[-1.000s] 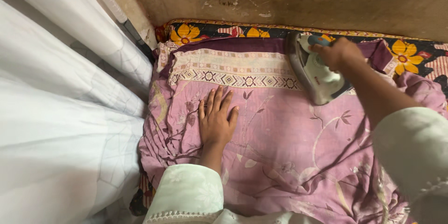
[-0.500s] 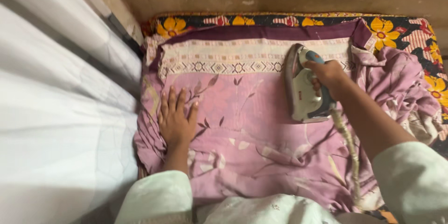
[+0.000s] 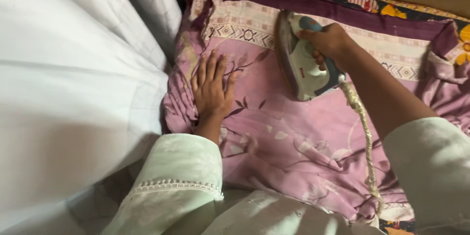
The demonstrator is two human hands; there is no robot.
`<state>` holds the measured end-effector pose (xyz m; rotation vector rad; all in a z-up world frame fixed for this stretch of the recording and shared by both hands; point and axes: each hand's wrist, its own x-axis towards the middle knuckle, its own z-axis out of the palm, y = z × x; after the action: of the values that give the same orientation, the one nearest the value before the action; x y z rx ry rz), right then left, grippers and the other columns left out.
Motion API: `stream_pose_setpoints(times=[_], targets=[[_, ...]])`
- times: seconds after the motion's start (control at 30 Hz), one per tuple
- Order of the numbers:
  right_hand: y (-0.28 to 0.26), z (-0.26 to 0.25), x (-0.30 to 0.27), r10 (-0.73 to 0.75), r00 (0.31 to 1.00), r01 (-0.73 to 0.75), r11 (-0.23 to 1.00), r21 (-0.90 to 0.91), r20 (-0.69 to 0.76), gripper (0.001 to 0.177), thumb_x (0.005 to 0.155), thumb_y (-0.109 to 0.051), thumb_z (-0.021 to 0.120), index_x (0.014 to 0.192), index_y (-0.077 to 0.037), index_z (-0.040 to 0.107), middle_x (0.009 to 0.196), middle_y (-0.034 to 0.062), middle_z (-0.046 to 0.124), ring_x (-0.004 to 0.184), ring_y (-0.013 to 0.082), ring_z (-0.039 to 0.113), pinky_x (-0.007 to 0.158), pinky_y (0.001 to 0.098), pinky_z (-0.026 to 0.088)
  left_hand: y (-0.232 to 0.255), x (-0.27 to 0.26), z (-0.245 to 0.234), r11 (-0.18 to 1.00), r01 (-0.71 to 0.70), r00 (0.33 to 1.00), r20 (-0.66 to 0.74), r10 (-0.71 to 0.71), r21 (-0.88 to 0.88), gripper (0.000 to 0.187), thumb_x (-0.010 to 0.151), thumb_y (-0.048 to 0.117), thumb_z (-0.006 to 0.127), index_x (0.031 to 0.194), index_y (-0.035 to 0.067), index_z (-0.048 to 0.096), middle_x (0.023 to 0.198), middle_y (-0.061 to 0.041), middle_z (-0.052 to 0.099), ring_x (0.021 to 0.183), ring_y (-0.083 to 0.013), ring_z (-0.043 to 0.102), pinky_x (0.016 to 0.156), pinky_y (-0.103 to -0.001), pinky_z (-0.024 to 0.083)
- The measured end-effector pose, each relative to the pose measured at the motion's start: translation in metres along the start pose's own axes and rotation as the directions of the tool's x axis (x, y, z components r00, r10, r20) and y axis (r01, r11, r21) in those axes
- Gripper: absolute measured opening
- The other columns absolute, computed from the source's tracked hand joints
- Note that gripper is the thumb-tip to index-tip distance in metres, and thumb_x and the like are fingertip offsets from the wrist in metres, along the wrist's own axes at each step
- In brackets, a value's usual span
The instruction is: The person irons a pink floral cloth laid on a patterned surface. They repeatedly smooth the fabric with their hands and use an electric iron to press different sections, occasionally lifting and repositioning the cloth to continue ironing.
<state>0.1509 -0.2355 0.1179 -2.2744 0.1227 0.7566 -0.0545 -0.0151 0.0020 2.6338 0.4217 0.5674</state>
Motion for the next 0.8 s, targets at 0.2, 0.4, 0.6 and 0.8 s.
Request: stream_pose_setpoints(times=[0.2,0.4,0.6,0.8], targets=[[-0.017,0.062,-0.024,-0.061,0.988,0.094,0.968,-0.231,0.144,0.047,0.093,-0.046,0.064,0.094,-0.001,0.075,0.071,0.0158,0.069,0.056,0.0235,0.064,0.051,0.0399,0.053,-0.005,-0.002,-0.005,0.980,-0.033,0.998,-0.064,0.021,-0.195,0.053,0.109,0.044,0.043,0.154,0.018,0.051,0.160,-0.003,0.050,0.153,-0.0282,0.038,0.123,-0.045,0.027],[0.019,0.072,-0.097,-0.131,0.989,0.148,0.856,-0.496,0.068,0.065,0.086,-0.064,0.063,0.106,-0.003,0.072,0.091,0.0250,0.076,0.084,0.0372,0.077,0.078,0.0483,0.059,-0.021,-0.003,0.003,0.933,-0.042,0.993,-0.115,0.001,-0.358,0.048,0.111,0.038,0.040,0.149,0.015,0.058,0.152,-0.007,0.057,0.148,-0.0327,0.047,0.122,-0.046,0.035],[0.079,0.021,-0.122,-0.015,0.990,-0.065,0.838,-0.542,-0.143,0.068,0.088,-0.068,0.062,0.110,-0.006,0.074,0.094,0.0227,0.077,0.090,0.0381,0.076,0.082,0.0502,0.057,-0.020,0.000,0.000,0.961,-0.135,0.988,-0.103,0.113,-0.239,0.050,0.091,0.042,0.068,0.132,0.013,0.069,0.152,-0.007,0.058,0.147,-0.0334,0.046,0.121,-0.047,0.033],[0.147,-0.055,-0.092,-0.058,0.888,-0.193,0.853,-0.485,-0.456,0.069,0.091,-0.068,0.060,0.114,-0.004,0.074,0.094,0.0258,0.076,0.089,0.0405,0.075,0.079,0.0515,0.057,-0.023,0.002,-0.008,0.953,-0.129,0.990,0.013,0.137,-0.275,0.073,0.069,0.046,0.083,0.134,0.014,0.068,0.158,-0.008,0.050,0.150,-0.0331,0.037,0.121,-0.051,0.025]])
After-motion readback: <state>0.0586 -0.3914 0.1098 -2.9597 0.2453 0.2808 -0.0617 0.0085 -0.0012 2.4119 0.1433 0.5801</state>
